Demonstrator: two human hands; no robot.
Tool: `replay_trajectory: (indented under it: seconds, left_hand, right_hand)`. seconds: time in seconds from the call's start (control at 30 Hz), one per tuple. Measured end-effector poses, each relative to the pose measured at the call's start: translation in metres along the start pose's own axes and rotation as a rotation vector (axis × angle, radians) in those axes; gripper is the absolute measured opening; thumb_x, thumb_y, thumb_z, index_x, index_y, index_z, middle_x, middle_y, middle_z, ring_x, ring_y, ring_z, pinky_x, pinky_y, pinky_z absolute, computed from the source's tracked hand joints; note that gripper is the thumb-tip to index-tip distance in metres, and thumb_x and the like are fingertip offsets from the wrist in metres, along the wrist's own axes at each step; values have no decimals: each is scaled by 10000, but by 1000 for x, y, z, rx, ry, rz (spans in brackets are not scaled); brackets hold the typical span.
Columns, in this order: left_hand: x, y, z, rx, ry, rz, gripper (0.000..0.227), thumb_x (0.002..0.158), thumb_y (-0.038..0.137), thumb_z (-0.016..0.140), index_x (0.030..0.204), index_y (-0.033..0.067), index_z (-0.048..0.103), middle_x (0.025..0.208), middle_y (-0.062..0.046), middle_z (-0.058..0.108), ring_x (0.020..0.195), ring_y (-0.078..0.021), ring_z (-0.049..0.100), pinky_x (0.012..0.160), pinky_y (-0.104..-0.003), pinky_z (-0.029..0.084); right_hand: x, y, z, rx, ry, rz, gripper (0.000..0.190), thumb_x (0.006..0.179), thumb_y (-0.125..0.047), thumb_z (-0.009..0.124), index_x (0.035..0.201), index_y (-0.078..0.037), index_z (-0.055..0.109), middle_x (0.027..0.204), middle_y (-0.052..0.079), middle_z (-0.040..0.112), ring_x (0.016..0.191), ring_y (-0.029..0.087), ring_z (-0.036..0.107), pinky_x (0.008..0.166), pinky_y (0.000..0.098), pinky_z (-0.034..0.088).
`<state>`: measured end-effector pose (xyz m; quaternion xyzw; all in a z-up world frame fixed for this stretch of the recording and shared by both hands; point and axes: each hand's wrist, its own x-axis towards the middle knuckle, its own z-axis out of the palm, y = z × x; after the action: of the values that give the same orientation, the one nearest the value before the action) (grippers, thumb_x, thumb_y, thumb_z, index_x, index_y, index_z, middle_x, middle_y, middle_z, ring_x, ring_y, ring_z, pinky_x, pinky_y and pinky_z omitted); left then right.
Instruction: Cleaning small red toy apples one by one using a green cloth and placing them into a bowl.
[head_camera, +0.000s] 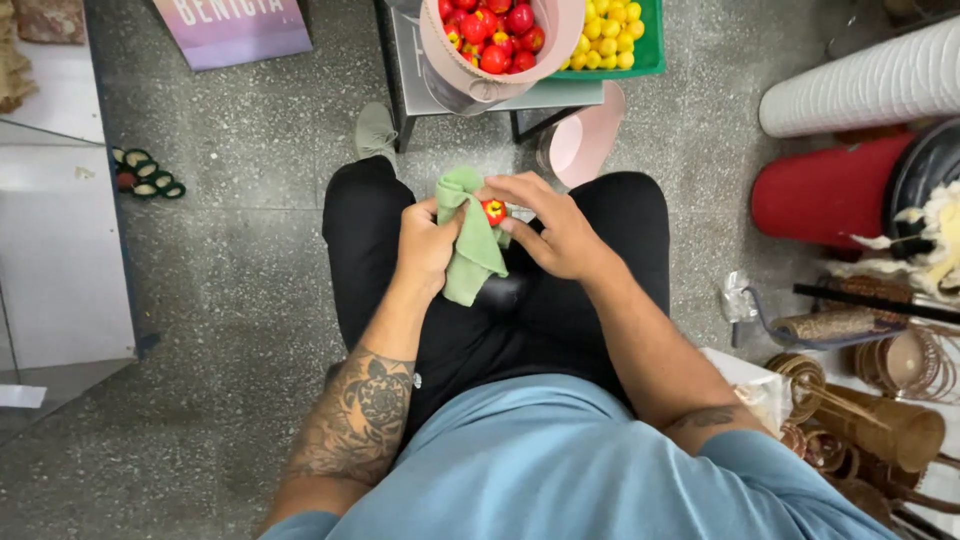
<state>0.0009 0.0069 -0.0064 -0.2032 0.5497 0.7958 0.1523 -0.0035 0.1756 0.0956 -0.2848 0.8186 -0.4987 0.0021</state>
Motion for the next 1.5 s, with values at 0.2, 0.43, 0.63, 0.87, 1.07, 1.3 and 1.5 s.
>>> replay_trajectory:
  seconds: [0.2, 0.43, 0.63, 0.87, 1.07, 1.3, 1.5]
  left_hand:
    - [-3, 11, 5, -7, -51, 0, 114, 796, 83, 817, 891, 37, 774, 706, -34, 691, 645, -104, 623, 570, -254, 533]
    - [4, 0, 5, -84, 95, -1, 148, 768, 83, 849, 885, 28, 778, 689, -64, 678, 627, -117, 623, 543, -259, 535]
    - [5, -8, -1, -287, 131, -78, 154, 913, 157, 754, 876, 11, 723, 770, -75, 696, 714, -148, 656, 643, -288, 568]
    - [-4, 4, 7, -515, 26, -227, 368, 1012, 298, 563, 1130, -28, 687, 1177, -157, 722, 1103, -221, 676, 986, -343, 560]
    - [-10, -11, -8, -504, -4, -303, 432, 977, 418, 577, 1180, 54, 691, 1109, -115, 748, 1007, -197, 703, 891, -346, 589]
    - [-19, -28, -39, -488, -9, -315, 213, 926, 164, 657, 1078, 30, 725, 984, -96, 755, 890, -202, 716, 823, -347, 595]
    - [-21, -57, -69, -512, 206, -395, 262, 908, 188, 685, 1133, 55, 672, 981, -119, 729, 896, -238, 702, 829, -399, 595]
  right_hand:
    - [-1, 8, 8, -104, -75, 42, 537, 976, 92, 547, 1501, -8, 494, 1273, 168, 690, 1212, 417, 581, 1020, 526, 471]
    - [0, 23, 15, -191, 95, 79, 457, 904, -49, 761, 1350, -72, 665, 1192, 72, 751, 1061, 300, 706, 926, 431, 570]
    - [46, 36, -21, -429, 251, 81, 302, 933, -154, 790, 1209, -79, 696, 1132, 104, 725, 992, 301, 691, 884, 404, 517]
    - [126, 119, -35, -262, 425, 170, 418, 886, 64, 738, 1260, -88, 631, 1184, 95, 642, 984, 200, 671, 815, 271, 681]
    - [126, 135, -74, -363, 715, 96, 242, 881, 140, 680, 1004, -69, 680, 947, 72, 727, 814, 155, 712, 634, 262, 653]
    - [70, 258, -172, -280, 897, 150, 82, 875, 28, 677, 906, -46, 659, 780, 81, 714, 635, 126, 668, 432, 271, 580]
    - [50, 393, -216, -646, 682, 314, 144, 770, -61, 719, 903, -112, 739, 812, 34, 786, 733, 150, 769, 632, 295, 632]
